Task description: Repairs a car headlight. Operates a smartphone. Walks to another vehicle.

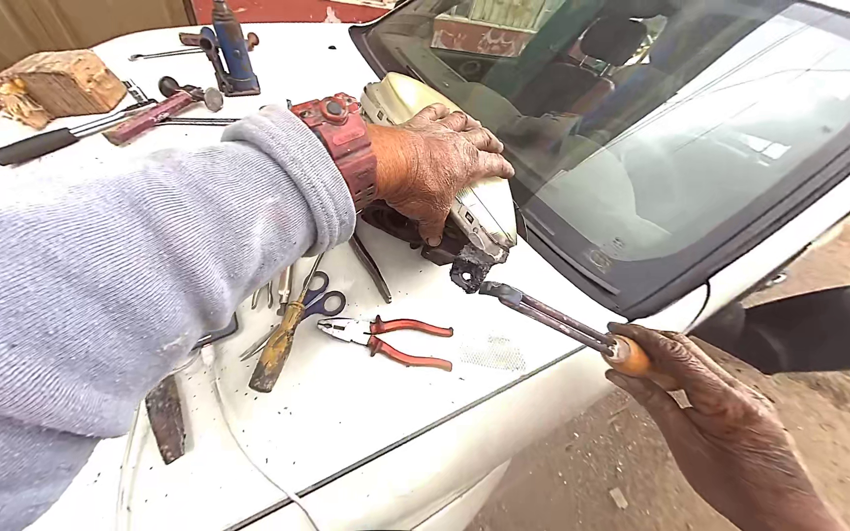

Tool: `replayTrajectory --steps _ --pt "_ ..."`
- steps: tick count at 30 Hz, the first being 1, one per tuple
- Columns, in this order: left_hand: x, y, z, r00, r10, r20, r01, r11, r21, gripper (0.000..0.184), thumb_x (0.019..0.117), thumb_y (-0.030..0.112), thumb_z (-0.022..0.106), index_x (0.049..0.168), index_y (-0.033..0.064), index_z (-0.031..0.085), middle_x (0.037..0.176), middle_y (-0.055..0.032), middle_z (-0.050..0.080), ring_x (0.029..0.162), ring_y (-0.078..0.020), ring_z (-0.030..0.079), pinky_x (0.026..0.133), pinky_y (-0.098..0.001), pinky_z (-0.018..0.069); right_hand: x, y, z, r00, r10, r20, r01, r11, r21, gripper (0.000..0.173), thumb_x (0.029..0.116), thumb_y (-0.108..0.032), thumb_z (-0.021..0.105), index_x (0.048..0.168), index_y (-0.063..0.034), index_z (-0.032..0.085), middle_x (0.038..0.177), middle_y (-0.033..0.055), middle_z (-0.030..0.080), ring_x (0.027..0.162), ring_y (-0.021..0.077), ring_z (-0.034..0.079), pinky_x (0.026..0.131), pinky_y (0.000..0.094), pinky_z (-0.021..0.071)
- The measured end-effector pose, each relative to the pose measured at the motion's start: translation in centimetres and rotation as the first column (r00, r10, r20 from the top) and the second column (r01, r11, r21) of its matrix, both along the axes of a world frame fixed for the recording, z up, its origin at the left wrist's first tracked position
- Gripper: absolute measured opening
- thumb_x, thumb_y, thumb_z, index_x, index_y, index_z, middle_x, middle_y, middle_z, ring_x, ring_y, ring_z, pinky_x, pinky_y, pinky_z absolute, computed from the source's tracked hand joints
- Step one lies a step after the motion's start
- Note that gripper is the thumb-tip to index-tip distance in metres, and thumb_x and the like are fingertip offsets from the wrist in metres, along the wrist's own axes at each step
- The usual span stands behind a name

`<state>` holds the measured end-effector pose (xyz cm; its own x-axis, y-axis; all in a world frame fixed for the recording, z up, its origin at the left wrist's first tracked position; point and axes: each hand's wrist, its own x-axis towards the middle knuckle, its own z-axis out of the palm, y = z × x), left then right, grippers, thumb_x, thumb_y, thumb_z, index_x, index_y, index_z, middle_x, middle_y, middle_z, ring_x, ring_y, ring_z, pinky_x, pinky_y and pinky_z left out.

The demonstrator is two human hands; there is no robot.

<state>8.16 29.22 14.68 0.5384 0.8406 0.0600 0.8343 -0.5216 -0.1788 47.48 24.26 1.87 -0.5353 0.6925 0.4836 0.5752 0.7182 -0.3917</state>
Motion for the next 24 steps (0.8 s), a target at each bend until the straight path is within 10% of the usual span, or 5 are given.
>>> replayTrajectory --steps 24 --pt "-0.19 0.2 -0.26 0.999 -0.033 0.008 0.033 0.999 0.023 0.113 0.0622 0.055 0.091 0.16 0.0327 0.037 0.165 -0.003 0.034 0.15 -0.035 0.031 0.119 -0.0618 0.0221 0.01 -0.25 0.0 1.0 -0.016 0.016 0.016 1.0 0.004 0.041 0.099 -0.032 0.068 0.136 -0.0137 0.066 0.123 0.0101 0.068 0.111 0.0176 0.066 0.096 0.0355 0.0562"
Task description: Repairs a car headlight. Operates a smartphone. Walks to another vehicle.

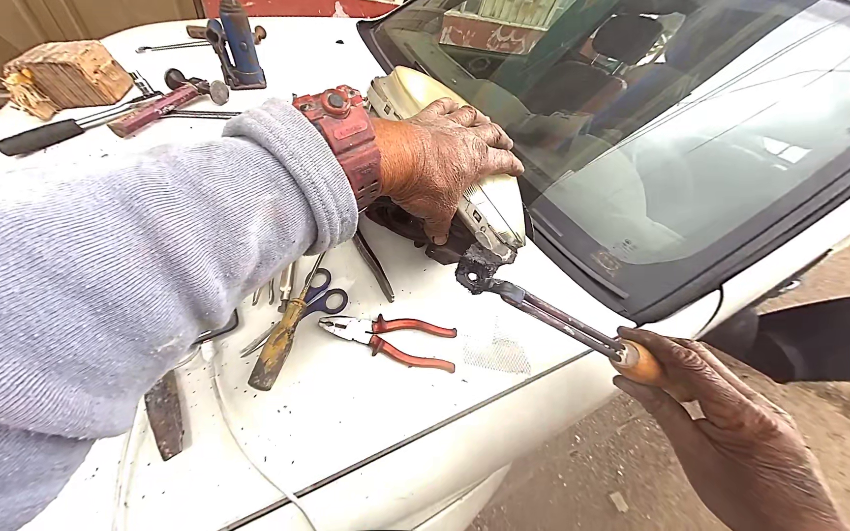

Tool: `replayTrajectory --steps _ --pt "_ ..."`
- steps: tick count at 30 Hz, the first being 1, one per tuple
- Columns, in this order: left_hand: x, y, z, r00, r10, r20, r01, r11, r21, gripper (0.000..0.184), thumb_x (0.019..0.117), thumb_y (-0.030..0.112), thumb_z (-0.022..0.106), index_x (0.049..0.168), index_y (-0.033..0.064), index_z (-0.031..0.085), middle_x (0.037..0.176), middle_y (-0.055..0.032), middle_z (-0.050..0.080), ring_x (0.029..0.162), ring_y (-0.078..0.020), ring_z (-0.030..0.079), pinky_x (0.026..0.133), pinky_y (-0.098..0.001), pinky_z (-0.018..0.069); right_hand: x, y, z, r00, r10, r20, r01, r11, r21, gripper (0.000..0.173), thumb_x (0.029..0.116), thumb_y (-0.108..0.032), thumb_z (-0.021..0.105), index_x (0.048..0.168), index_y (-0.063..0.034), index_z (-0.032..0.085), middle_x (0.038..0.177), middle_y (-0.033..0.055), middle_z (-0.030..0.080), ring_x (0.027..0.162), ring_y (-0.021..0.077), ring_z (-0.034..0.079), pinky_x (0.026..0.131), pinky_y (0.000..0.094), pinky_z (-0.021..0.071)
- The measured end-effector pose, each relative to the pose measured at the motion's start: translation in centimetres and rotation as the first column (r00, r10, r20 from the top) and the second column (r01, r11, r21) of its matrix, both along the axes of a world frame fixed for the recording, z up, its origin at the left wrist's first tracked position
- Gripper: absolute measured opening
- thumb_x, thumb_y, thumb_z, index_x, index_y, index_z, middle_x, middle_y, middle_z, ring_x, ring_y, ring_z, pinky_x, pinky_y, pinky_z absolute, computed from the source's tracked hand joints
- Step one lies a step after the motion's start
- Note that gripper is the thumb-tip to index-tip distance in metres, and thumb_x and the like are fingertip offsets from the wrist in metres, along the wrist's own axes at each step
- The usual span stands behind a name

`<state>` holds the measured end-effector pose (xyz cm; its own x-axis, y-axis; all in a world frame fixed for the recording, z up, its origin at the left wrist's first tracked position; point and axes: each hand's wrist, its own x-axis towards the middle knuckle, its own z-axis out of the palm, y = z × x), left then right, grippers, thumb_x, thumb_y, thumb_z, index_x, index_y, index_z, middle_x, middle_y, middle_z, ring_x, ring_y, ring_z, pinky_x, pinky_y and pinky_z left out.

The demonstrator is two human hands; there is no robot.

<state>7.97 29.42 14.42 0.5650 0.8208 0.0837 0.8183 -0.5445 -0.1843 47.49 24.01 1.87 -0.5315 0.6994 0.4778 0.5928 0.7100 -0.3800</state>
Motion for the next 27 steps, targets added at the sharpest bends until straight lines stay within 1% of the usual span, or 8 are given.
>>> replayTrajectory --steps 3,6,10,13,16,20,23,27 --pt "0.1 0.0 0.1 1.0 0.01 -0.001 -0.01 1.0 -0.003 0.114 0.0618 0.055 0.091 0.16 0.0332 0.037 0.165 -0.0029 0.034 0.15 -0.0348 0.03 0.12 -0.0612 0.0208 -0.1 0.1 -0.1 1.0 0.001 0.012 -0.001 1.0 0.003 0.041 0.0992 -0.033 0.067 0.136 -0.0162 0.067 0.124 0.0093 0.069 0.113 0.0181 0.066 0.098 0.0368 0.0557" --pt "0.2 -0.3 0.2 1.0 0.03 0.006 -0.03 0.999 -0.022 0.114 0.0618 0.053 0.092 0.16 0.0331 0.037 0.166 -0.0023 0.033 0.152 -0.0346 0.028 0.121 -0.0612 0.0177 0.3 0.2 -0.3 1.0 -0.002 0.007 0.002 1.0 -0.001 0.041 0.0992 -0.033 0.067 0.136 -0.0152 0.066 0.124 0.0099 0.068 0.112 0.0178 0.066 0.097 0.0363 0.056" --pt "0.1 -0.1 0.2 1.0 0.021 0.008 -0.021 1.0 -0.021 0.115 0.0607 0.051 0.092 0.16 0.0332 0.037 0.165 -0.0026 0.034 0.151 -0.0353 0.028 0.121 -0.0614 0.0186 0.7 0.3 -0.5 0.999 -0.004 -0.038 0.004 1.0 -0.013 0.041 0.0985 -0.029 0.069 0.136 -0.0114 0.066 0.124 0.0123 0.068 0.11 0.0179 0.066 0.096 0.0347 0.0569" --pt "0.1 -0.1 0.1 1.0 0.024 0.011 -0.024 1.0 -0.019 0.115 0.0611 0.051 0.092 0.16 0.034 0.037 0.166 -0.0021 0.033 0.152 -0.0352 0.028 0.121 -0.0618 0.0176 0.6 0.2 -0.5 0.999 0.002 -0.043 -0.002 1.0 0.008 0.042 0.0984 -0.029 0.069 0.136 -0.0107 0.066 0.122 0.0136 0.068 0.109 0.0173 0.066 0.095 0.0334 0.0562" --pt "0.0 0.0 0.0 1.0 0.009 0.01 -0.009 1.0 -0.004 0.113 0.0611 0.053 0.091 0.159 0.034 0.038 0.164 -0.0027 0.035 0.151 -0.0349 0.03 0.12 -0.0628 0.0199 0.3 0.0 -0.5 1.0 0.008 -0.021 -0.008 1.0 0.012 0.041 0.0988 -0.029 0.069 0.136 -0.011 0.066 0.122 0.0139 0.068 0.112 0.0187 0.066 0.098 0.035 0.0553" --pt "0.0 -0.2 0.1 1.0 0.014 0.016 -0.014 1.0 -0.013 0.114 0.0611 0.054 0.092 0.159 0.0343 0.038 0.165 -0.0025 0.034 0.152 -0.0346 0.028 0.121 -0.0624 0.0181 0.2 0.3 -0.7 1.0 0.003 -0.012 -0.003 1.0 0.025 0.04 0.0986 -0.03 0.069 0.135 -0.0121 0.067 0.122 0.013 0.069 0.112 0.0208 0.066 0.098 0.0376 0.0551" --pt "0.1 -0.3 0.2 1.0 0.014 0.009 -0.014 1.0 -0.007 0.113 0.0619 0.054 0.091 0.159 0.034 0.038 0.164 -0.003 0.035 0.151 -0.0345 0.029 0.121 -0.0625 0.0198 0.4 0.5 -0.9 1.0 0.005 -0.024 -0.005 1.0 0.024 0.04 0.0987 -0.029 0.069 0.135 -0.0112 0.067 0.122 0.0136 0.068 0.111 0.0203 0.066 0.097 0.0362 0.0556" --pt "0.0 -0.2 0.1 1.0 0.015 0.019 -0.014 1.0 -0.014 0.113 0.0612 0.053 0.092 0.159 0.0338 0.038 0.164 -0.0025 0.035 0.151 -0.0348 0.029 0.121 -0.0632 0.0189 0.9 0.6 -1.1 0.999 -0.008 -0.051 0.009 1.0 0.019 0.04 0.0985 -0.027 0.069 0.134 -0.0089 0.067 0.121 0.0145 0.068 0.11 0.0188 0.066 0.097 0.0337 0.0553"
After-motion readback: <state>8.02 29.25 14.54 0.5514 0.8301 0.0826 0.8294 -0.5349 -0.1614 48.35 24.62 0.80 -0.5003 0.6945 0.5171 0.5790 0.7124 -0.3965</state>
